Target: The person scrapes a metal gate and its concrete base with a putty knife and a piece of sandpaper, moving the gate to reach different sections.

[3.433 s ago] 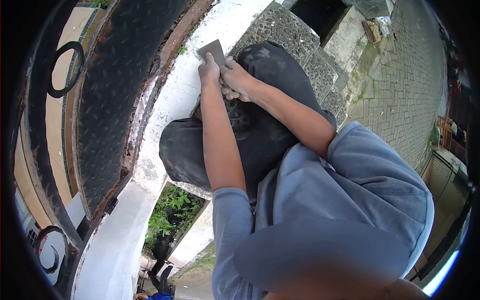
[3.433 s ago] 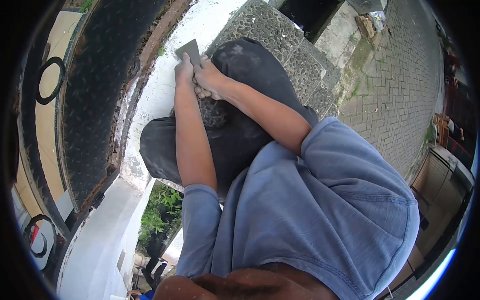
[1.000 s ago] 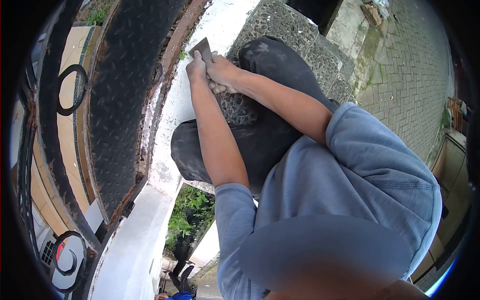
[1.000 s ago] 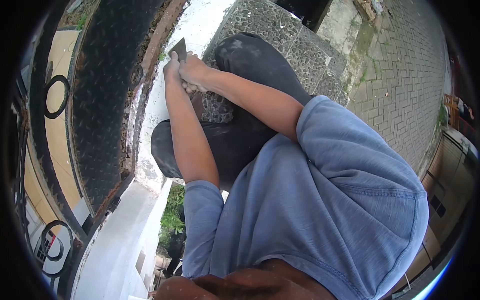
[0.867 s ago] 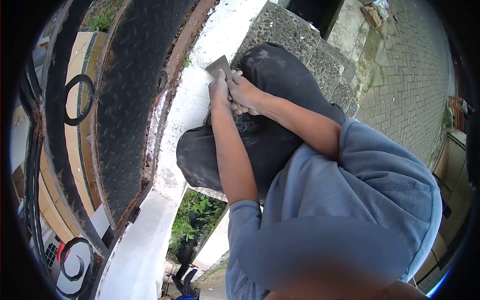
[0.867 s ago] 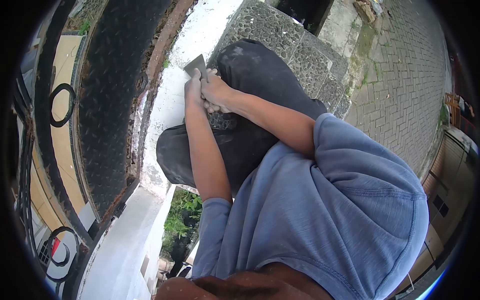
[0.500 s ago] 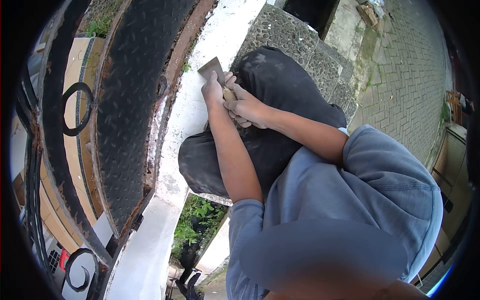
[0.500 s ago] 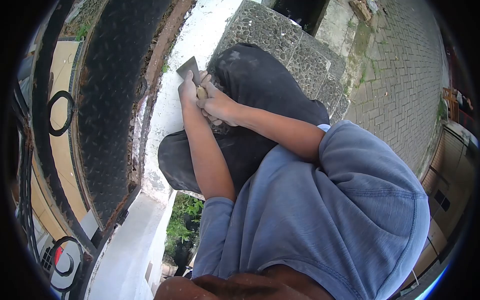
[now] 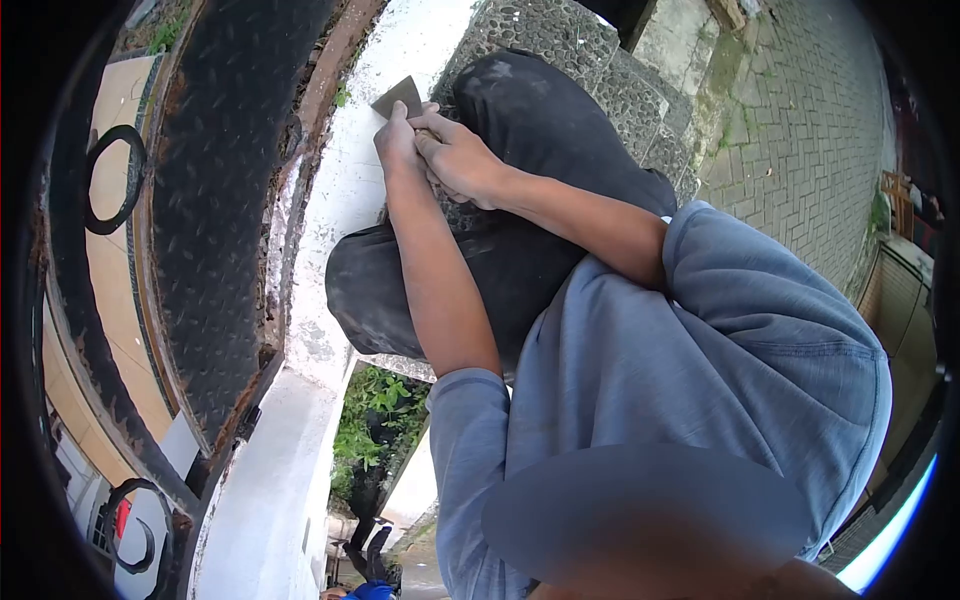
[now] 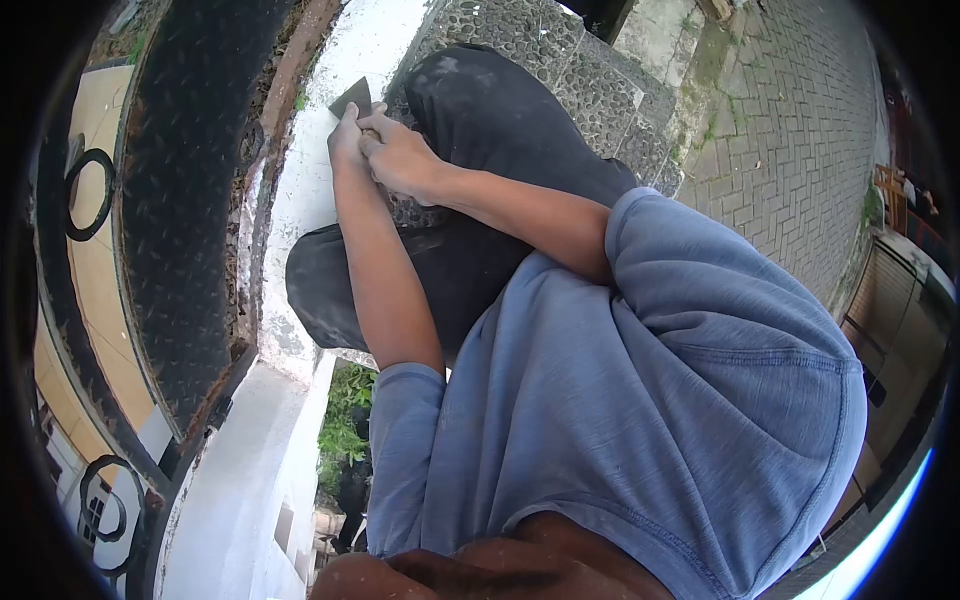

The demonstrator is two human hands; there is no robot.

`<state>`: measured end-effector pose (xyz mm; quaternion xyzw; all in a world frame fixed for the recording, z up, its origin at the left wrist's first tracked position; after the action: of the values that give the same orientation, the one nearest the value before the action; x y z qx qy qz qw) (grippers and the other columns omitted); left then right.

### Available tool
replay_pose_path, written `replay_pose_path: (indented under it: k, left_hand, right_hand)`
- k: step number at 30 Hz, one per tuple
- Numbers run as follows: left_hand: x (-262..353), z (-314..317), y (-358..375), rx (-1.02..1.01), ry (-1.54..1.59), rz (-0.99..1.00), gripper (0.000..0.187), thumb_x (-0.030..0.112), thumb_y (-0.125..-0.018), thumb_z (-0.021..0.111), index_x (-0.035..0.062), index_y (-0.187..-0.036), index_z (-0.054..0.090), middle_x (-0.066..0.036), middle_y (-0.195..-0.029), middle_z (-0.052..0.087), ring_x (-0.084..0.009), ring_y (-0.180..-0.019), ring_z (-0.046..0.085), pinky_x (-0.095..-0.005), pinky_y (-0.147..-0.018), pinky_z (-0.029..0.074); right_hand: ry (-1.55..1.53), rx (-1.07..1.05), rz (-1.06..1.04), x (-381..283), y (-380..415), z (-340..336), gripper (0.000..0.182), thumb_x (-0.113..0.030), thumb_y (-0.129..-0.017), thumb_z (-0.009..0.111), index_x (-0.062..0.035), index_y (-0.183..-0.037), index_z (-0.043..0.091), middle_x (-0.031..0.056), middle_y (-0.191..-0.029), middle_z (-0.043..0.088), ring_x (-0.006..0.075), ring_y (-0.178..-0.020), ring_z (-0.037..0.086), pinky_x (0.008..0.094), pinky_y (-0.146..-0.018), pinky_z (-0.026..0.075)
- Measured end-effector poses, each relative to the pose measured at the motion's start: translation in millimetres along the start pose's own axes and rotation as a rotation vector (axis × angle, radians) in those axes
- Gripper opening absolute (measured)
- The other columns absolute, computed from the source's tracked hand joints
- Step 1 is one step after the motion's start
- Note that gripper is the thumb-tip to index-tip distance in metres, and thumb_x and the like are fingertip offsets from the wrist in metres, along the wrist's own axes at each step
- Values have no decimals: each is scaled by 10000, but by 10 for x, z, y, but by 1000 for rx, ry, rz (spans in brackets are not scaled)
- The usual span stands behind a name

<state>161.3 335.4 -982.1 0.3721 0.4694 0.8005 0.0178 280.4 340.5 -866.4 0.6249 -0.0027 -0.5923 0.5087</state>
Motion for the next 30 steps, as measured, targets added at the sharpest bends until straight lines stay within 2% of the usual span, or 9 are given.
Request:
replay_pose_path:
  k: [2, 3, 8, 12, 14, 18, 19, 25, 30]
  left_hand:
    - [-143, 198, 159, 79, -7, 78, 461, 296, -1040, 386, -121, -1101, 574, -222, -938, 692, -281, -723, 668, -368, -699, 575]
    - [-159, 225, 109, 120, -20, 68, 447, 278, -1043, 389, -126, -1091, 574, -217, -912, 692, -277, -688, 661, -372, -662, 573]
    - [124, 214, 117, 181, -40, 108, 482, 296, -1048, 383, -124, -989, 613, -199, -875, 692, -269, -735, 680, -379, -650, 574]
    - [-72, 245, 261, 249, -34, 142, 462, 282, -1049, 382, -93, -892, 602, -158, -801, 668, -234, -667, 652, -364, -610, 562]
    - [84, 249, 254, 288, -55, 131, 455, 282, -1047, 392, -95, -896, 596, -148, -784, 653, -234, -666, 650, -364, -601, 553]
    - [50, 154, 203, 223, 25, 114, 449, 301, -1036, 420, -90, -899, 595, -149, -769, 635, -236, -647, 634, -362, -579, 536]
    - [-17, 197, 283, 252, 20, 108, 467, 315, -1037, 427, -96, -895, 599, -143, -787, 642, -234, -654, 636, -358, -594, 540]
    - [167, 164, 293, 288, -51, -33, 477, 363, -1030, 442, -77, -997, 623, -156, -823, 655, -242, -674, 649, -367, -620, 548]
    - [-113, 72, 93, 313, -376, 163, 482, 399, -1022, 430, -65, -1011, 562, -172, -841, 642, -300, -688, 669, -429, -590, 571]
  right_hand:
    - [199, 109, -91, 123, 97, -155, 395, -168, -1001, 437, -25, -1369, 435, 216, -1013, 640, 238, -822, 655, 368, -724, 516]
    - [194, 160, -85, 144, 96, -190, 397, -195, -996, 448, 7, -1337, 428, 287, -1120, 626, 334, -1024, 653, 403, -915, 481]
    - [305, 300, -207, 151, -218, -86, 435, -244, -972, 496, 76, -1251, 400, 325, -1137, 606, 443, -1075, 611, 448, -934, 469]
    - [249, 199, -15, 145, -6, -208, 406, -226, -955, 512, 67, -1219, 414, 330, -1132, 607, 442, -1078, 610, 450, -923, 473]
    - [370, 232, -202, 136, -221, -161, 317, -200, -998, 506, 32, -1200, 430, 162, -903, 619, 187, -784, 604, 362, -719, 495]
    - [294, 227, -138, 109, -153, -110, 315, -218, -997, 514, 29, -1174, 431, 189, -962, 627, 204, -798, 611, 358, -737, 500]
    - [175, 172, -78, 71, -13, -131, 397, -206, -961, 504, 76, -1224, 411, 333, -1131, 605, 445, -1079, 606, 468, -909, 478]
    - [418, 210, -189, 121, -166, -77, 373, -220, -981, 486, 70, -1201, 402, 326, -1136, 607, 439, -1069, 612, 460, -901, 478]
    - [345, 250, -229, 225, -93, -174, 378, -217, -990, 487, 77, -1212, 402, 320, -1153, 604, 422, -1089, 610, 434, -915, 464]
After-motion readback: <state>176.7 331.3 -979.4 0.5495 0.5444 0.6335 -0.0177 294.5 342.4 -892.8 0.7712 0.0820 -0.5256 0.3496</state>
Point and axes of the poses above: each hand's wrist, its own y-axis away from the middle knuckle, its own z-axis out of the palm, x = y × z, the point moved 2 cm from there along -y, towards the middle knuckle
